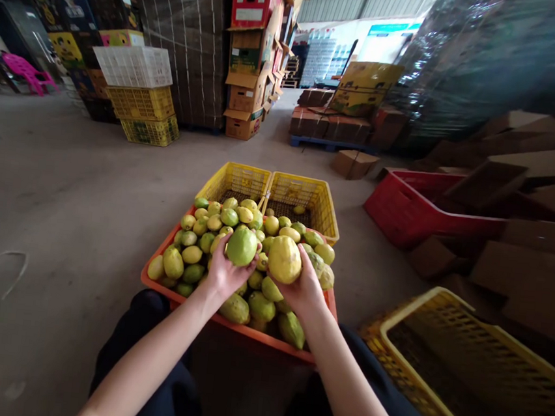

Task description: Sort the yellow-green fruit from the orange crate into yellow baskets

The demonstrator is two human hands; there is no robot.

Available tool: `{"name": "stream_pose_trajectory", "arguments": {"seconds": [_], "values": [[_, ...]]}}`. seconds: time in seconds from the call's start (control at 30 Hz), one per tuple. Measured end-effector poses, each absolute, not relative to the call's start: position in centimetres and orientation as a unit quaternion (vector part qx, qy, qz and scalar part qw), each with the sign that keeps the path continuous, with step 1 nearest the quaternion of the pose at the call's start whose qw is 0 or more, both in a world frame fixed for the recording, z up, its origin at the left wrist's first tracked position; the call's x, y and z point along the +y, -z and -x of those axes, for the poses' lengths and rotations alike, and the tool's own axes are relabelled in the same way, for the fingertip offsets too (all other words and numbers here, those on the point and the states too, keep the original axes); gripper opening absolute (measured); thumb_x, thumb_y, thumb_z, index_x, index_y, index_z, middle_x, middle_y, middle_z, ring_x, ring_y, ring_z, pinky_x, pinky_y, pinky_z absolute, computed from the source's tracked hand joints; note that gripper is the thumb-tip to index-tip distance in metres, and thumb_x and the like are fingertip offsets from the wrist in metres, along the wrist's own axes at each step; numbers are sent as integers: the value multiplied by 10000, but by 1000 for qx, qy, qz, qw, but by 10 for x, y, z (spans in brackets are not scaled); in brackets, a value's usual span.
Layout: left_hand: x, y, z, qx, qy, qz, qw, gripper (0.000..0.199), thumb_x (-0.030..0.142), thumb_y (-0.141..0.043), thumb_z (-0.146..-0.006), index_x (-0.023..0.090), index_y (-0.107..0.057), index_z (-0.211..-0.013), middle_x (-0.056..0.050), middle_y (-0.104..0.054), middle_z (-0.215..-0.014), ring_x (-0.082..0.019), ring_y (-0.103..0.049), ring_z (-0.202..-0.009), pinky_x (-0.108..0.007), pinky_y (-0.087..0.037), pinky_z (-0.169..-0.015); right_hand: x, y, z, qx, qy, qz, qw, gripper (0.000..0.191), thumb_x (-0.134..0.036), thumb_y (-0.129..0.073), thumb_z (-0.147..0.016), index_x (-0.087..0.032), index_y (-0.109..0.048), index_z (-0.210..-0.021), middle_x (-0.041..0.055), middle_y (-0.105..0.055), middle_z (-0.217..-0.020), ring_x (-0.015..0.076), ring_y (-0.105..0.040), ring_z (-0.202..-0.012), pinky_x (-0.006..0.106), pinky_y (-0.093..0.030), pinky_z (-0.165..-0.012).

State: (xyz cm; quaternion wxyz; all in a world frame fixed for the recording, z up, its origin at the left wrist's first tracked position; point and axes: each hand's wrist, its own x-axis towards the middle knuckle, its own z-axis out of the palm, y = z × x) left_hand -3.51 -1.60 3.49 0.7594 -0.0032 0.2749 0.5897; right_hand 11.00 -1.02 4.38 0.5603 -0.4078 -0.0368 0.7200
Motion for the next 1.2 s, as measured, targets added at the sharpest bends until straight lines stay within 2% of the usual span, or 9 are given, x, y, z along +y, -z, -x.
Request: {"name": "stream_pose_trajectory", "arguments": {"seconds": [0.2, 0.33, 0.43, 0.57, 0.7, 0.8, 0.93, 1.03, 1.2], "values": [[-16, -33, 38, 254, -599, -12, 759, 425, 229, -473, -1031, 222, -636, -1423, -120, -769, -1201, -293, -759, -1092, -399, -632, -847, -8, -42, -114, -31, -706, 435, 558, 158, -353, -551, -1025, -262, -678, -999, -1, -775, -792, 192, -713, -629, 320, -616, -526], [-20, -39, 38, 247, -599, 2, 762, 362, 340, -513, -1043, 174, -683, -1317, -119, -766, -1029, -248, -770, -908, -342, -653, -726, -12, -49, -115, -55, -724, 441, 527, 191, -389, -562, -1019, -231, -670, -1006, 12, -748, -736, 197, -696, -573, 312, -587, -470], [-22, -46, 38, 257, -605, 41, 752, 324, 394, -556, -1032, 150, -703, -1186, -83, -718, -871, -192, -727, -751, -277, -636, -632, -16, -55, -113, -86, -711, 451, 533, 128, -357, -638, -975, -238, -668, -1011, 1, -747, -729, 177, -666, -525, 291, -573, -445], [-19, -45, 38, 259, -610, 102, 742, 325, 418, -535, -1035, 151, -682, -1149, -66, -686, -818, -188, -698, -692, -309, -655, -626, -19, -57, -111, -103, -699, 439, 555, 122, -289, -700, -910, -239, -679, -1019, -1, -767, -767, 163, -672, -536, 258, -561, -434], [-12, -35, 39, 274, -582, 151, 751, 366, 347, -431, -1059, 153, -645, -1284, -80, -704, -859, -203, -704, -687, -317, -638, -566, -18, -54, -113, -78, -722, 431, 536, 134, -368, -648, -939, -240, -673, -966, 2, -738, -707, 190, -687, -537, 270, -545, -415], [-7, -28, 41, 297, -588, 139, 739, 370, 307, -447, -1054, 158, -631, -1338, -92, -725, -904, -215, -723, -734, -321, -643, -595, -15, -48, -114, -56, -731, 438, 521, 201, -411, -599, -970, -228, -670, -926, 21, -720, -674, 200, -682, -538, 307, -585, -471], [-7, -26, 42, 339, -611, 105, 708, 271, 313, -511, -1038, 200, -667, -1227, -63, -731, -908, -209, -719, -739, -344, -651, -653, -13, -41, -112, -64, -734, 444, 510, 147, -376, -678, -927, -238, -664, -977, 19, -736, -723, 211, -696, -565, 346, -620, -538], [-10, -27, 42, 334, -625, 79, 701, 204, 350, -625, -986, 209, -676, -1126, -50, -734, -942, -205, -722, -755, -364, -655, -680, -13, -40, -111, -51, -715, 466, 518, 129, -363, -681, -932, -251, -637, -977, -15, -717, -700, 180, -677, -555, 313, -611, -532], [-10, -25, 41, 318, -618, 101, 712, 268, 387, -630, -991, 196, -659, -1177, -66, -723, -933, -220, -719, -754, -371, -655, -665, -16, -47, -115, -53, -725, 476, 495, 135, -374, -607, -943, -246, -645, -961, 14, -708, -674, 192, -661, -548, 302, -579, -471]]}}
